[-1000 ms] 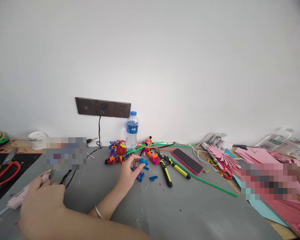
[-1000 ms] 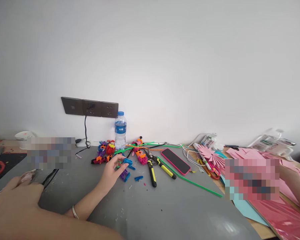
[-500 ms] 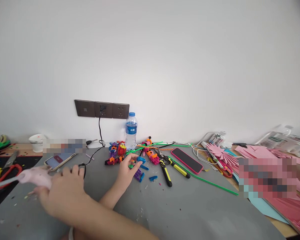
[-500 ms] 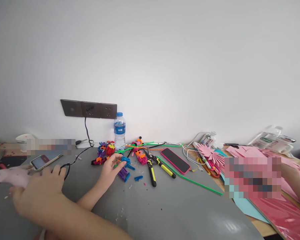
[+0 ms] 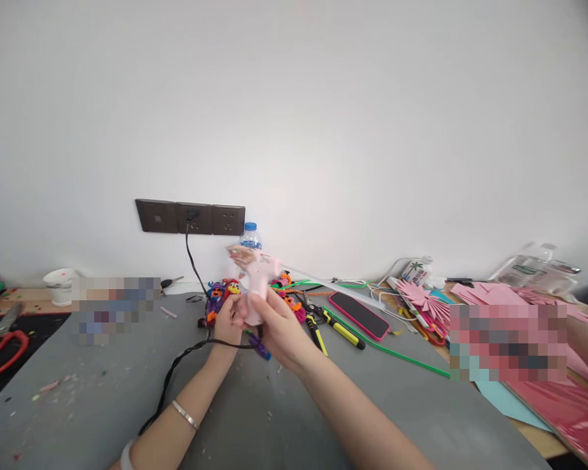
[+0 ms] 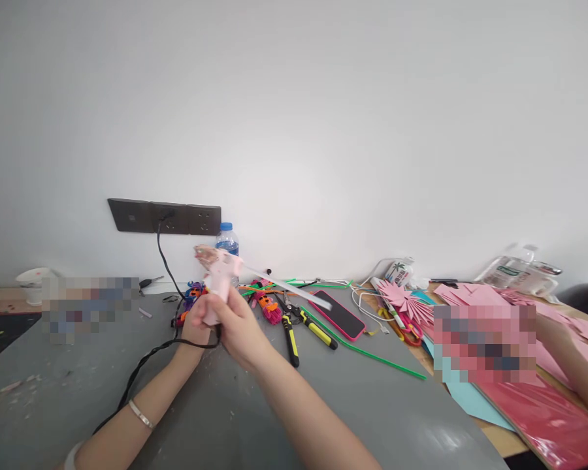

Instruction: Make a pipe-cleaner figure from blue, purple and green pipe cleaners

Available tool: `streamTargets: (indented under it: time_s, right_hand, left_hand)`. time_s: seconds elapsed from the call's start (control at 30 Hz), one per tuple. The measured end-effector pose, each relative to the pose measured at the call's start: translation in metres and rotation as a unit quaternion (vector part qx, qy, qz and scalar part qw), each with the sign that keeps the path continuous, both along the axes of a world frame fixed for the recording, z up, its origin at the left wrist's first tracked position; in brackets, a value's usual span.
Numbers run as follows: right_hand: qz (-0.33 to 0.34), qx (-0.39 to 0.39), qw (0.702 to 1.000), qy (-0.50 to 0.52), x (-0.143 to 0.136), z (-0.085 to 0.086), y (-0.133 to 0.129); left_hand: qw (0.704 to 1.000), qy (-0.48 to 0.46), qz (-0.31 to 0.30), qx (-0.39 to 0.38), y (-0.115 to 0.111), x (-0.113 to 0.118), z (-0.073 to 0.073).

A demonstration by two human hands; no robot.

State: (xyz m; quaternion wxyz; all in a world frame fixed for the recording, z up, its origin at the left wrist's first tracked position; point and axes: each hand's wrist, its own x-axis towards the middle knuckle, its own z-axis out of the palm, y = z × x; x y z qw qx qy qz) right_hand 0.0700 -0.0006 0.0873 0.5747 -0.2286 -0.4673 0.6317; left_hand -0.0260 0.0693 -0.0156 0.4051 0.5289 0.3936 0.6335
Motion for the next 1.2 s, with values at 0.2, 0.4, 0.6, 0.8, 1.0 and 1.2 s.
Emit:
streamTargets:
  time_s: [0.2, 0.4, 0.6, 0.8, 1.0, 1.2]
  right_hand:
    - [-0.003, -0.132, 0.987, 0.096, 0.044, -0.033, -0.017]
    - [-0.104, -0.071, 0.992, 0.025, 0.049, -0.058, 0.002]
    - [-0.103, -0.071, 0.991, -0.055, 0.061, -0.076, 0.004]
    - [-0.068, -0.094, 0.988, -0.097, 0.066, -0.072, -0.005]
    - [-0.06, -0.108, 0.986, -0.116, 0.066, -0.07, -0.006]
    - [-0.049, -0.121, 0.983, -0.132, 0.066, -0.07, -0.005]
  left_hand:
    - [1.0, -0.011, 0.003, 0.027, -0.002, 0.001, 0.0]
    - [1.0, -0.011, 0.022, 0.005, 0.006, -0.006, 0.0]
    - [0.998, 0.038, 0.01, -0.047, 0.005, -0.014, 0.007]
    - [0.997, 0.039, -0.017, -0.061, 0.002, -0.013, 0.006]
    - [0.996, 0.046, -0.029, -0.071, 0.0, -0.012, 0.003]
    - [0.996, 0.021, -0.047, -0.07, 0.001, -0.013, 0.0]
